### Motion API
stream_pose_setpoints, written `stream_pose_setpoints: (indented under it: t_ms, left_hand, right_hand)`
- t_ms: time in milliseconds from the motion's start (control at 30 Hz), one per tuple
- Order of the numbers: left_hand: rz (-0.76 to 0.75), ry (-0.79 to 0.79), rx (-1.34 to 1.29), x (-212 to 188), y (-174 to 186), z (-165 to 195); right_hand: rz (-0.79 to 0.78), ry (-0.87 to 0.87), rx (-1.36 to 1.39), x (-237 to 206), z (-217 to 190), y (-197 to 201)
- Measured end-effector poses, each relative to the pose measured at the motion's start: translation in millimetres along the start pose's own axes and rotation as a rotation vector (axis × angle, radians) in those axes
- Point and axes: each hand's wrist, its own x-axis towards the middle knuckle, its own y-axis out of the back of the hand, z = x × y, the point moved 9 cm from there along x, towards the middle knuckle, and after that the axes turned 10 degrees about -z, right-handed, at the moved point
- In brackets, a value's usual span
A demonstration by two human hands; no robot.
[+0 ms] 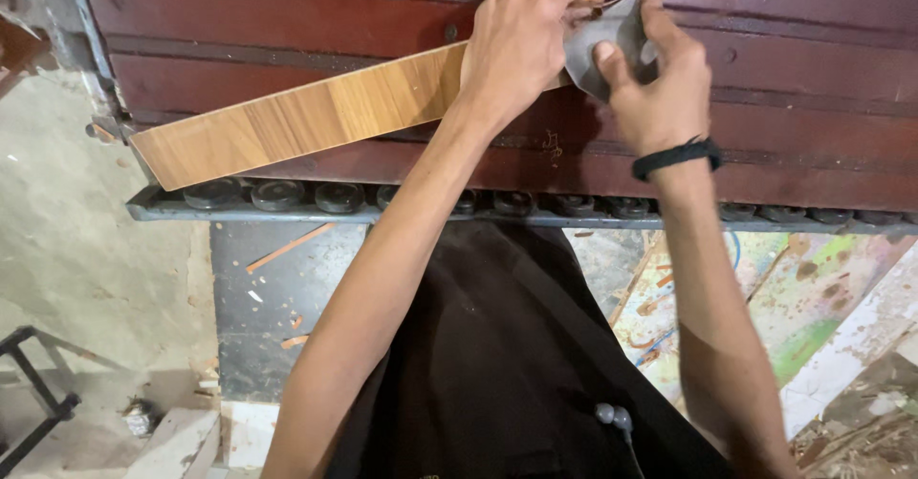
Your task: The person sands a long wooden plank on a workbench using a sanding block. They repeatedly rub the block along the length of the plank, flip it over, and continue sanding different sections.
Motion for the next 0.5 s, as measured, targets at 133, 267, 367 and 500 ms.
stream_pose_setpoints:
  t_ms: [133,267,367,500]
  left_hand:
    - [0.019,-0.031,0.009,-2.2,1.0,-1.9]
    - [0.026,0.054,-0.035,-1.9,1.9,-8.2]
    - [0.091,0.072,-0.117,-3.1,7.3,-7.6]
    - [0.380,0.156,-0.305,-19.9,33.2,-21.2]
  right_hand:
    - [-0.043,-0.227,-0.071,16.6,19.5,7.6]
    - [-0.075,0.046,0.041,43.6,-14.8,19.7]
    - [-0.031,-0.015,0.217,40.8,-17.4,42.0]
    - [0.033,-0.150,0.424,-11.8,-26.4,33.6]
